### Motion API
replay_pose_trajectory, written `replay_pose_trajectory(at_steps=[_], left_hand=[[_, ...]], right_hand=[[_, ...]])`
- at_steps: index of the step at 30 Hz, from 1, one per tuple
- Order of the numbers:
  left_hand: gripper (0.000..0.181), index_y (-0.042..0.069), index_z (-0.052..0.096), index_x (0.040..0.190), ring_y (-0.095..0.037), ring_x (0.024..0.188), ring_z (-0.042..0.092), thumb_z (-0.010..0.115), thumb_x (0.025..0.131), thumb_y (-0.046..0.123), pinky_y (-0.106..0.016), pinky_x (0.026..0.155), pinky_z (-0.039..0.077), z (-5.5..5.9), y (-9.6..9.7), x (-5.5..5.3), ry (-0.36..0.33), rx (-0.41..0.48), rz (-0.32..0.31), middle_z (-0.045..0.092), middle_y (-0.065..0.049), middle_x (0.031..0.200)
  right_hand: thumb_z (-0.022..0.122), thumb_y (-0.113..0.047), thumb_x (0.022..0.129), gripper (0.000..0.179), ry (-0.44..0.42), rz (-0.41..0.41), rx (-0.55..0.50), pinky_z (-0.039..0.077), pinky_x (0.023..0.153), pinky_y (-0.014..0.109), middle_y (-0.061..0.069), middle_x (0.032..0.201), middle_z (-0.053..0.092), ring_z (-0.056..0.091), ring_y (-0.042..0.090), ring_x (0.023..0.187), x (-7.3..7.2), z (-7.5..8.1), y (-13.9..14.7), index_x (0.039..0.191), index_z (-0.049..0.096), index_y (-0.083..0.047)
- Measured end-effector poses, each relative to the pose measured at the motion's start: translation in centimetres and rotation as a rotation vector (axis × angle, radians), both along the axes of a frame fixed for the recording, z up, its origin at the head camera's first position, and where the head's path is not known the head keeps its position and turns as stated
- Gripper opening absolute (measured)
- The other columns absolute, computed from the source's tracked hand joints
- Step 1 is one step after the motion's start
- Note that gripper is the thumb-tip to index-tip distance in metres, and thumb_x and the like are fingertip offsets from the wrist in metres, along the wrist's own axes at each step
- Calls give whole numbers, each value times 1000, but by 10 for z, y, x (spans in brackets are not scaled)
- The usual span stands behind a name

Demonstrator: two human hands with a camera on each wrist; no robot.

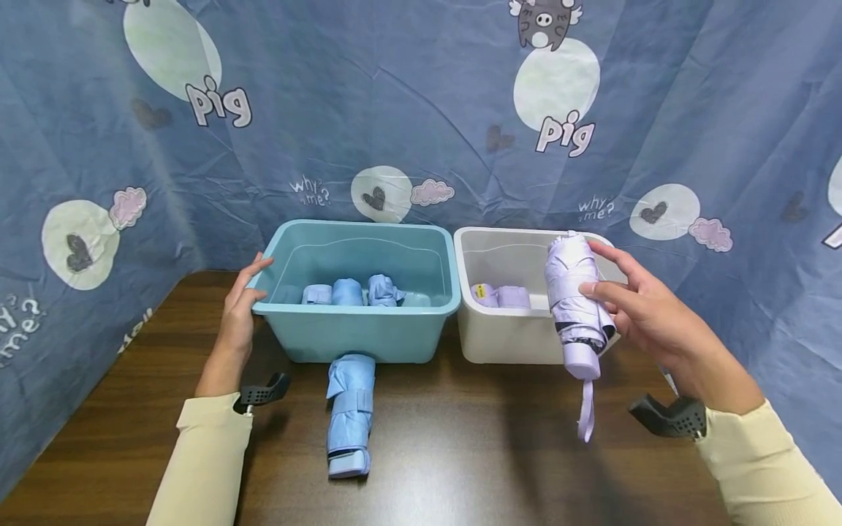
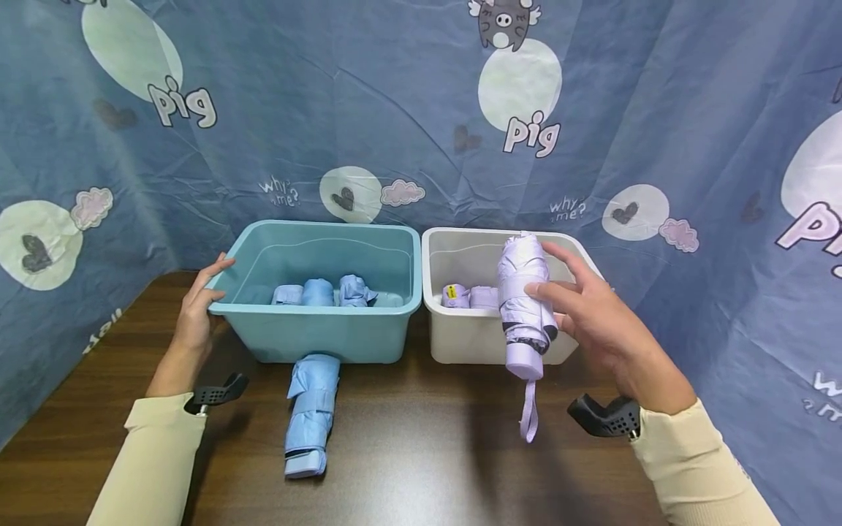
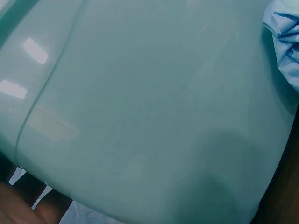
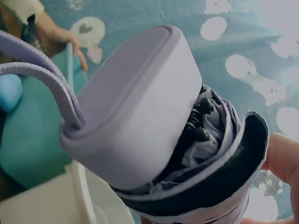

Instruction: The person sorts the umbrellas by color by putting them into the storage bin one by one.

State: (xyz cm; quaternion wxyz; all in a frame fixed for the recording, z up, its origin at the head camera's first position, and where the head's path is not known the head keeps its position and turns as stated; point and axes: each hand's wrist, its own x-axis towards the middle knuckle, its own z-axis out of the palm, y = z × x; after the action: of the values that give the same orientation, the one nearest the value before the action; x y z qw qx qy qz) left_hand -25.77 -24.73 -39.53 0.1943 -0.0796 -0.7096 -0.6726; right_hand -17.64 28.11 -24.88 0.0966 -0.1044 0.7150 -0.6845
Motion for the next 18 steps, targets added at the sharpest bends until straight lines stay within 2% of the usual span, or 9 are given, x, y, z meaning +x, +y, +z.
replay_pose_trajectory(at_steps=[9, 18], left_hand=[[57, 3, 45, 142, -21, 147, 12, 33, 87, -4, -41, 109, 10, -1, 0, 0, 5, 10, -17, 20, -7, 160], [58, 4, 46, 142, -21, 146, 13, 33, 86, -3, -40, 109, 10, 0, -1, -1, -2, 12, -8, 21, -4, 159]], right_hand=[[56, -9, 95, 71, -40, -72, -39, 53, 75, 30, 13, 130, 28, 64, 17, 92, -31, -1, 15, 154, 19, -28], [61, -11, 93, 73, -74, -142, -82, 52, 71, 26, 10, 124, 36, 65, 14, 85, -60, -7, 23, 154, 23, -24]])
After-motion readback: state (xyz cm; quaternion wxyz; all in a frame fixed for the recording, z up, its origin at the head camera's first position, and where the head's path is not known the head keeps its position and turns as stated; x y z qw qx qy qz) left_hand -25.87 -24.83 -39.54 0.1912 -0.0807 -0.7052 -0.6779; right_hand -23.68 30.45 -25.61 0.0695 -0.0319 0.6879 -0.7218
